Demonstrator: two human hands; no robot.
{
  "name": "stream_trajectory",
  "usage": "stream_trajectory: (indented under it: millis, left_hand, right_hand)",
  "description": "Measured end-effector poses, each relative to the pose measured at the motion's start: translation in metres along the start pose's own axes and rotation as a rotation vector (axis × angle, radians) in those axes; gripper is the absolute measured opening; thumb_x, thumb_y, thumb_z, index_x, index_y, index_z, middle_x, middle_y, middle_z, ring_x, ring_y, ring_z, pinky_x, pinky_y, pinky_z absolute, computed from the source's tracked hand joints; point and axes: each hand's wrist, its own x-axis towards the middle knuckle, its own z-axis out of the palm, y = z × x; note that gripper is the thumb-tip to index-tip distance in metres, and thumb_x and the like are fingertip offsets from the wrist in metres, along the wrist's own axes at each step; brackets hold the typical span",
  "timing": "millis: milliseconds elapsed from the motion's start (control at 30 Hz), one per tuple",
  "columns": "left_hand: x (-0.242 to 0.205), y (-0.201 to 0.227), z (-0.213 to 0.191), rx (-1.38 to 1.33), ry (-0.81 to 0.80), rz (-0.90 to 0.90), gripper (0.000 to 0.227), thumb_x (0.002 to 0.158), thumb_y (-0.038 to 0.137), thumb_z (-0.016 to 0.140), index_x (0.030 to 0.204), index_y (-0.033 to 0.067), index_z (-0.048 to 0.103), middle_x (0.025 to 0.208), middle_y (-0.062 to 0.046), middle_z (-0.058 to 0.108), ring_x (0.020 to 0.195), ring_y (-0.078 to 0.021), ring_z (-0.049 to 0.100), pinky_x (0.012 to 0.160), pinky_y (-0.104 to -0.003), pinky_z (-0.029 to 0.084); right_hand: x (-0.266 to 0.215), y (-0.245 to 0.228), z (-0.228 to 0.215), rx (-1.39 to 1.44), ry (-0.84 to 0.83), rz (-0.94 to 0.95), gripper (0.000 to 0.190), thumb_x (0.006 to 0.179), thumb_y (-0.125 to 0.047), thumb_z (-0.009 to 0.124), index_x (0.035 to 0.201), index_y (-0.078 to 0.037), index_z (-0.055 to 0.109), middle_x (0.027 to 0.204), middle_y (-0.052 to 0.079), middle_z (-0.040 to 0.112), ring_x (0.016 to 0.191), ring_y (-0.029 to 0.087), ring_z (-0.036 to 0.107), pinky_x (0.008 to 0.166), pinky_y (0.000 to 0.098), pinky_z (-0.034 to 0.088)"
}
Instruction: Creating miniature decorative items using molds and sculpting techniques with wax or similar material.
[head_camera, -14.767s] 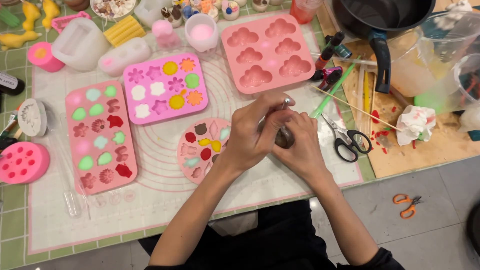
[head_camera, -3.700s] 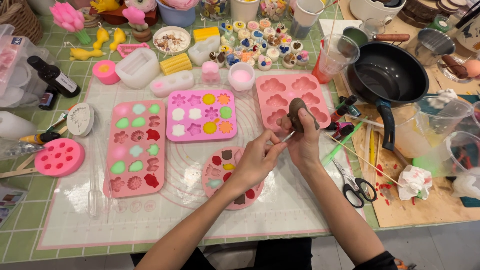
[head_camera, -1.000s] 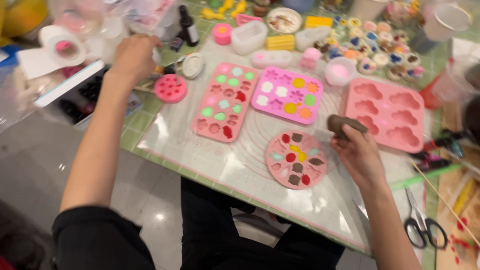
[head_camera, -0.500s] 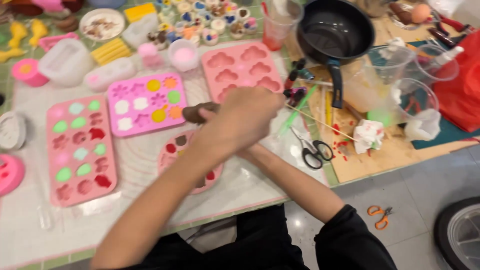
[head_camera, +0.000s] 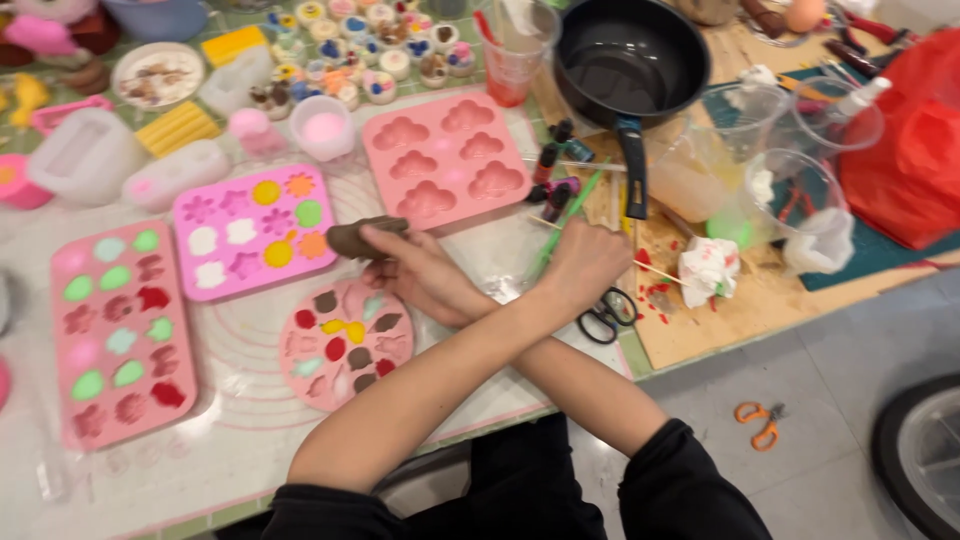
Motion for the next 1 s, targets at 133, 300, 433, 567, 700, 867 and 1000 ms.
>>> stream_trajectory:
  millis: [133, 300, 433, 567, 700, 867, 1000]
  left_hand:
    - [-0.012, 0.001, -0.024, -0.022, 0.101, -0.038, 0.003, 0.079, 0.018, 0.067, 0.08, 0.017, 0.07, 0.067, 0.001, 0.072, 0.066, -0.0167, 0.073, 0.056, -0.036, 0.047]
    - [-0.037, -0.003, -0.075, -0.221, 0.342, 0.084, 0.013, 0.095, 0.028, 0.057, 0.099, 0.0182, 0.063, 0.069, 0.002, 0.064, 0.068, -0.0187, 0.069, 0.063, -0.043, 0.047]
    - [-0.045, -0.016, -0.078, -0.195, 0.577, 0.078, 0.014, 0.087, 0.024, 0.057, 0.097, 0.0145, 0.06, 0.075, -0.003, 0.061, 0.073, -0.0229, 0.067, 0.059, -0.039, 0.044]
    - [-0.037, -0.028, -0.023, -0.21, 0.606, 0.193, 0.012, 0.071, 0.029, 0.059, 0.064, 0.0204, 0.054, 0.064, -0.002, 0.055, 0.061, -0.0246, 0.059, 0.059, -0.043, 0.042]
    - [-0.051, -0.039, 0.005, -0.168, 0.533, 0.175, 0.01, 0.074, 0.024, 0.059, 0.066, 0.0194, 0.055, 0.063, -0.002, 0.056, 0.063, -0.0281, 0.059, 0.057, -0.044, 0.041]
    - [-0.082, -0.075, -0.02, -0.104, 0.491, 0.148, 0.005, 0.076, 0.022, 0.06, 0.079, 0.0232, 0.057, 0.071, 0.001, 0.06, 0.066, -0.0252, 0.064, 0.057, -0.043, 0.044]
    - [-0.093, -0.081, -0.037, -0.034, 0.533, 0.101, 0.012, 0.079, 0.018, 0.061, 0.088, 0.0228, 0.056, 0.079, 0.0, 0.06, 0.068, -0.0228, 0.067, 0.06, -0.041, 0.045]
  right_hand:
    - [-0.002, -0.008, -0.002, -0.011, 0.005, -0.029, 0.034, 0.099, -0.029, 0.071, 0.122, -0.005, 0.062, 0.1, 0.006, 0.069, 0.081, 0.016, 0.067, 0.074, 0.0324, 0.056]
    - [0.011, -0.009, -0.032, 0.07, 0.004, -0.13, 0.028, 0.104, -0.028, 0.066, 0.122, -0.007, 0.065, 0.101, 0.005, 0.07, 0.082, 0.015, 0.065, 0.078, 0.0315, 0.055]
    - [0.014, -0.005, -0.035, 0.102, -0.078, -0.009, 0.024, 0.108, -0.028, 0.064, 0.122, -0.008, 0.068, 0.111, 0.006, 0.072, 0.089, 0.014, 0.065, 0.085, 0.0316, 0.053]
    - [0.015, -0.003, -0.038, -0.019, -0.074, 0.066, 0.032, 0.11, -0.032, 0.058, 0.126, -0.007, 0.068, 0.117, 0.007, 0.073, 0.091, 0.017, 0.065, 0.089, 0.0349, 0.051]
    - [0.017, -0.005, -0.047, -0.057, -0.066, 0.058, 0.029, 0.113, -0.029, 0.058, 0.128, -0.005, 0.066, 0.116, 0.007, 0.072, 0.091, 0.016, 0.064, 0.091, 0.0348, 0.05]
    - [0.02, -0.001, -0.048, -0.082, 0.015, 0.055, 0.026, 0.112, -0.025, 0.063, 0.13, -0.006, 0.064, 0.115, 0.005, 0.07, 0.093, 0.015, 0.063, 0.09, 0.0327, 0.049]
    - [0.025, 0.002, -0.053, -0.082, 0.045, 0.033, 0.024, 0.107, -0.026, 0.066, 0.125, -0.01, 0.062, 0.116, 0.007, 0.069, 0.092, 0.018, 0.063, 0.086, 0.0347, 0.05]
